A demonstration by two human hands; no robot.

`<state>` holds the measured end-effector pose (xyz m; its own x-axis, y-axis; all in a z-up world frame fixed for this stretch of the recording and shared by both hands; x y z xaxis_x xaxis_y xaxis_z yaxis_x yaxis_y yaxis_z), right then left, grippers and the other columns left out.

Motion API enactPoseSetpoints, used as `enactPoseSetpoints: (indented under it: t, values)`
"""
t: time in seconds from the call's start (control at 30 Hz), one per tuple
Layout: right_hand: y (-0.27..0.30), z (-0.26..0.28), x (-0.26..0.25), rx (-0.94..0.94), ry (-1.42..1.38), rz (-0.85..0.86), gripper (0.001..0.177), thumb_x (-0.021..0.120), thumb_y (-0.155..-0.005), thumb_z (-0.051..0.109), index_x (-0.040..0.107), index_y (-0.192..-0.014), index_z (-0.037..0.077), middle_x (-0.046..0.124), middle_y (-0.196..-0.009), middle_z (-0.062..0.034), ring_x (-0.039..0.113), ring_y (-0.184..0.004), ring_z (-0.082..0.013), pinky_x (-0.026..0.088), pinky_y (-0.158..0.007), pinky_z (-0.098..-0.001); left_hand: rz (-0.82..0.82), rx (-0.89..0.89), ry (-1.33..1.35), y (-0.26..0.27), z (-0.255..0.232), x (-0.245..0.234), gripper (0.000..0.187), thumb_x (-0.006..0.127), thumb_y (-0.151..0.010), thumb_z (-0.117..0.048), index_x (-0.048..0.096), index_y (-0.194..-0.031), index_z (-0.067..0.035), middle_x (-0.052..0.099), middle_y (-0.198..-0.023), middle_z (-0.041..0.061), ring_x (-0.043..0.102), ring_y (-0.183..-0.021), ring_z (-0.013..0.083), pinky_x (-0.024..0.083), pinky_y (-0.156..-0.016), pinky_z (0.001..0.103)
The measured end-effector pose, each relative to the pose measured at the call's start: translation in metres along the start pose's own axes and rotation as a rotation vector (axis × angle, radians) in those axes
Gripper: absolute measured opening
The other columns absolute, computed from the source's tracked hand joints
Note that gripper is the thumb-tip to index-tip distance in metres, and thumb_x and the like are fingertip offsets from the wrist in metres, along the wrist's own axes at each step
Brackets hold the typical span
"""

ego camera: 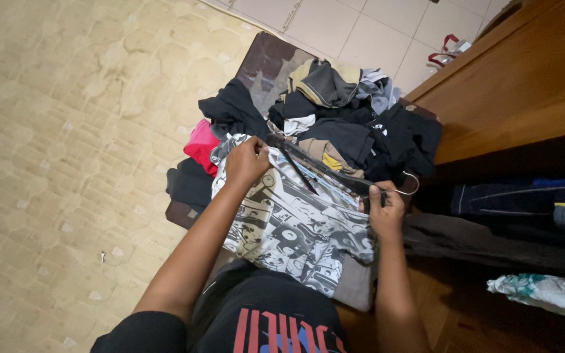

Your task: The person picks up shirts from a pile on a bench, places them on hangers, and hangs them in a wooden wardrobe. The person handles multiple shirts, including a white patterned one and a black one, and uses different hangers to organize them.

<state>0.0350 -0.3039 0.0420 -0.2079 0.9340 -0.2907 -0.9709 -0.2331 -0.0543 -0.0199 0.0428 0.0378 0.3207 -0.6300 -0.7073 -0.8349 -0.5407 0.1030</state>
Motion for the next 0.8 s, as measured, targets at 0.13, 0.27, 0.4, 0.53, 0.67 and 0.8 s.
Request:
enactPoseSetpoints:
  t: [0.13,0.27,0.4,0.53,0.67,0.8]
  values:
    - [0.006,-0.002,0.007,-0.048,0.053,-0.012,0.024,0.060,-0.108,0.024,0.064,-0.101,0.002,0.067,-0.079,-0.0018,0.063,-0.069,-0.0079,0.051,-0.063,-0.0250,-0.055,0.053,0.066,0.006,-0.005,0.002,0.017,0.070,-0.087,-0.023,0.074,-0.093,-0.008,0.075,-0.084,0.013,0.073,-0.080,0.0350,0.054,-0.071,0.045]
    - [0.008,-0.016,0.011,-0.113,0.111,0.079,0.026,0.055,-0.111,0.025,0.065,-0.110,0.001,0.069,-0.090,-0.0061,0.064,-0.083,-0.0145,0.052,-0.075,-0.0306,-0.073,0.061,0.072,0.007,0.001,0.010,0.018,0.070,-0.086,-0.025,0.074,-0.092,-0.008,0.075,-0.083,0.012,0.073,-0.077,0.0338,0.055,-0.071,0.044]
    - [0.008,-0.009,-0.008,-0.157,0.317,0.251,0.035,0.048,-0.110,0.031,0.064,-0.121,0.002,0.071,-0.102,-0.0161,0.069,-0.097,-0.0281,0.052,-0.085,-0.0383,-0.041,0.011,0.102,0.008,0.005,0.015,0.017,0.070,-0.085,-0.025,0.075,-0.091,-0.010,0.076,-0.083,0.010,0.073,-0.076,0.0332,0.054,-0.068,0.044]
    - [0.006,-0.006,-0.016,-0.119,0.430,0.303,0.040,0.048,-0.108,0.036,0.064,-0.124,0.003,0.071,-0.101,-0.0207,0.069,-0.098,-0.0366,0.052,-0.085,-0.0415,0.003,-0.033,0.070,0.010,0.004,0.022,0.019,0.071,-0.085,-0.028,0.075,-0.092,-0.011,0.076,-0.082,0.009,0.073,-0.075,0.0318,0.055,-0.067,0.043]
    - [0.013,-0.014,-0.018,-0.151,0.458,0.286,0.042,0.048,-0.108,0.035,0.064,-0.127,0.002,0.069,-0.108,-0.0241,0.066,-0.104,-0.0400,0.050,-0.090,-0.0431,0.008,-0.016,0.042,0.010,0.004,0.025,0.020,0.071,-0.085,-0.030,0.075,-0.093,-0.012,0.076,-0.083,0.009,0.073,-0.076,0.0321,0.055,-0.067,0.043]
    - [0.023,-0.029,-0.011,-0.296,0.343,0.202,0.042,0.044,-0.111,0.031,0.062,-0.128,-0.003,0.067,-0.120,-0.0264,0.063,-0.115,-0.0418,0.047,-0.101,-0.0456,0.063,-0.025,0.050,0.009,0.004,0.028,0.021,0.071,-0.085,-0.031,0.075,-0.094,-0.012,0.076,-0.083,0.009,0.072,-0.075,0.0322,0.054,-0.067,0.044]
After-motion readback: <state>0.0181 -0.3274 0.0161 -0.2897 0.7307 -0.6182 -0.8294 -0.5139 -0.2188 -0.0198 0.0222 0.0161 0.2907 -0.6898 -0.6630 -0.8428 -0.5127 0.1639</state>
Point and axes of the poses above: each hand's wrist, its own y-axis away from the middle knuckle, its own x-axis out of the palm, z = x × y, the point moved 2 cm from there along -y, towards the middle knuckle
